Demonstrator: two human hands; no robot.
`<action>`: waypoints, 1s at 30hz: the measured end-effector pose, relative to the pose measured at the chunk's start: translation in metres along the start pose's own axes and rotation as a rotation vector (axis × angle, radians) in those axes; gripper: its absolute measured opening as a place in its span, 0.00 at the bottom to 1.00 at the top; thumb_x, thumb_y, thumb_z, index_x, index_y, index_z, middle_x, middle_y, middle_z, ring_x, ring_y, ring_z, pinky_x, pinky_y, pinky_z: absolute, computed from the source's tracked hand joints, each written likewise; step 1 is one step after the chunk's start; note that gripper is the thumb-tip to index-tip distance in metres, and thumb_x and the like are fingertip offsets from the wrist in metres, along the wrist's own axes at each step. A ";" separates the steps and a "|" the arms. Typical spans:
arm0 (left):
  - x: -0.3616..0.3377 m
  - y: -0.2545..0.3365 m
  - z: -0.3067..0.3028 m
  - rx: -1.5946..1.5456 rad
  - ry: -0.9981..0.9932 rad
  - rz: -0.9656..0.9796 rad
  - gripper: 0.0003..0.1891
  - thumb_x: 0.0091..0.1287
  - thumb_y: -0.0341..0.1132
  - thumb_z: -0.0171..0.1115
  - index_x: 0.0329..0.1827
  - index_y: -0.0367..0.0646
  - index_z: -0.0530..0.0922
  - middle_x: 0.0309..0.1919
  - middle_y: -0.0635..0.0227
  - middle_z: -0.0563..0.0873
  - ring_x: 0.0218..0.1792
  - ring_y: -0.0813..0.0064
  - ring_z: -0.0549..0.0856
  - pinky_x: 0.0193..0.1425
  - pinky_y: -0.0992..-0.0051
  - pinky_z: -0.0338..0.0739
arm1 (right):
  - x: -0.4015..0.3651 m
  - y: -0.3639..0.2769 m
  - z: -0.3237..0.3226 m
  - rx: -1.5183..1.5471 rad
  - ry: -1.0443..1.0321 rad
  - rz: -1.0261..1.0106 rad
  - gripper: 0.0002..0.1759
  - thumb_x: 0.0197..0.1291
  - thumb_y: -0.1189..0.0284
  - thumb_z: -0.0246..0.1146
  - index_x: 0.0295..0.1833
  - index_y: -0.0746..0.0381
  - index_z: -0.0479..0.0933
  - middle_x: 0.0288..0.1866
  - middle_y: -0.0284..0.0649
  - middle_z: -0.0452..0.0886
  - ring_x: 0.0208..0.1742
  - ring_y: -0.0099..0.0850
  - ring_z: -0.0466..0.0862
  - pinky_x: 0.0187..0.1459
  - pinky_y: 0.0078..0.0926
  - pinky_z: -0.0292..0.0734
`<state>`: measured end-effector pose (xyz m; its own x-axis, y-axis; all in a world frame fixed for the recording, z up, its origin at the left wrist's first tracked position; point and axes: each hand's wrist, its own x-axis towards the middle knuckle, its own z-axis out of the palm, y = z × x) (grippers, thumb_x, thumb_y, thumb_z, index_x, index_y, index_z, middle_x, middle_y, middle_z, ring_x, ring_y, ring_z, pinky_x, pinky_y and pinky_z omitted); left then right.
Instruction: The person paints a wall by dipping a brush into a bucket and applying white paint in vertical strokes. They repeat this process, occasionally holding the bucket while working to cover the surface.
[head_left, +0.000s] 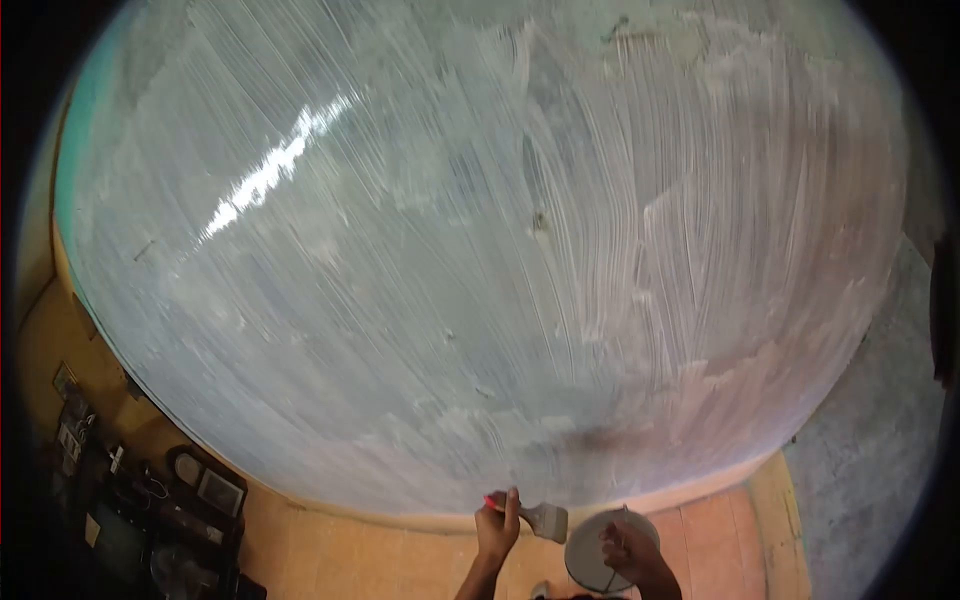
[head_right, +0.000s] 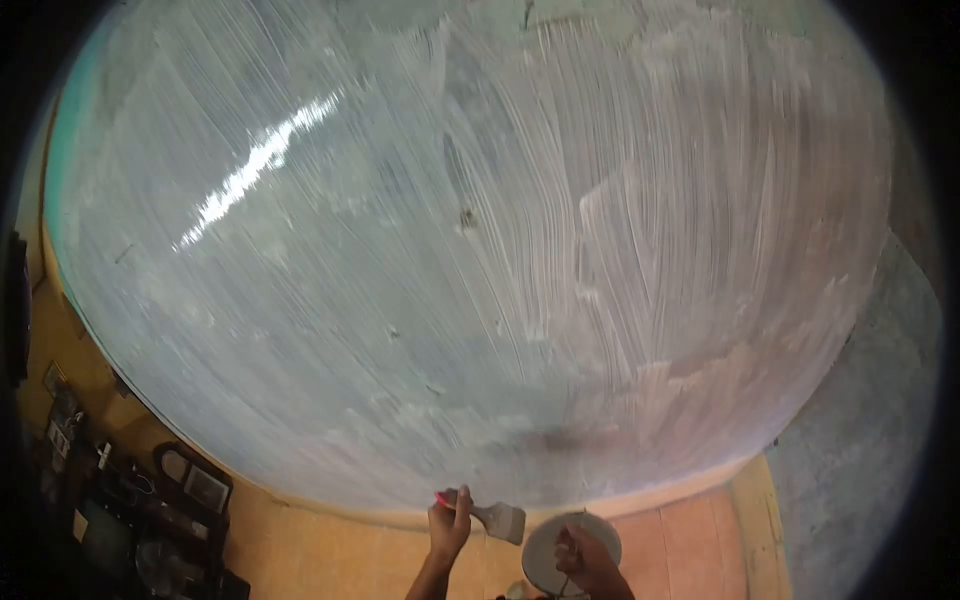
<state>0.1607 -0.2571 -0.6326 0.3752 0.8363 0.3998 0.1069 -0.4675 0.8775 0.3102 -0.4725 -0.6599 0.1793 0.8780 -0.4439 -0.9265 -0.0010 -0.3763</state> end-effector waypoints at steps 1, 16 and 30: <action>0.000 0.004 -0.004 0.015 -0.041 -0.026 0.22 0.74 0.37 0.59 0.21 0.34 0.71 0.13 0.63 0.72 0.19 0.80 0.68 0.23 0.69 0.65 | 0.003 0.004 -0.012 0.026 -0.107 0.031 0.14 0.73 0.59 0.54 0.42 0.58 0.74 0.29 0.31 0.72 0.22 0.21 0.65 0.23 0.22 0.61; 0.012 0.065 0.005 -0.300 -0.077 -0.117 0.18 0.78 0.40 0.52 0.29 0.39 0.73 0.17 0.75 0.72 0.16 0.87 0.70 0.19 0.81 0.63 | -0.021 -0.045 0.100 -0.088 -0.112 0.022 0.22 0.77 0.52 0.43 0.59 0.57 0.71 0.36 0.30 0.70 0.21 0.15 0.60 0.18 0.08 0.54; 0.022 0.057 0.045 0.106 -0.391 0.233 0.13 0.69 0.32 0.64 0.26 0.36 0.78 0.14 0.64 0.79 0.14 0.76 0.78 0.20 0.75 0.70 | -0.005 -0.075 0.124 -0.015 -0.249 0.007 0.27 0.75 0.44 0.43 0.53 0.58 0.69 0.35 0.30 0.70 0.21 0.16 0.63 0.18 0.11 0.56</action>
<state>0.2161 -0.2780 -0.5859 0.7171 0.5444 0.4352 0.0643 -0.6735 0.7364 0.3381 -0.4180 -0.5286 0.0839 0.9689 -0.2329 -0.9221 -0.0131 -0.3867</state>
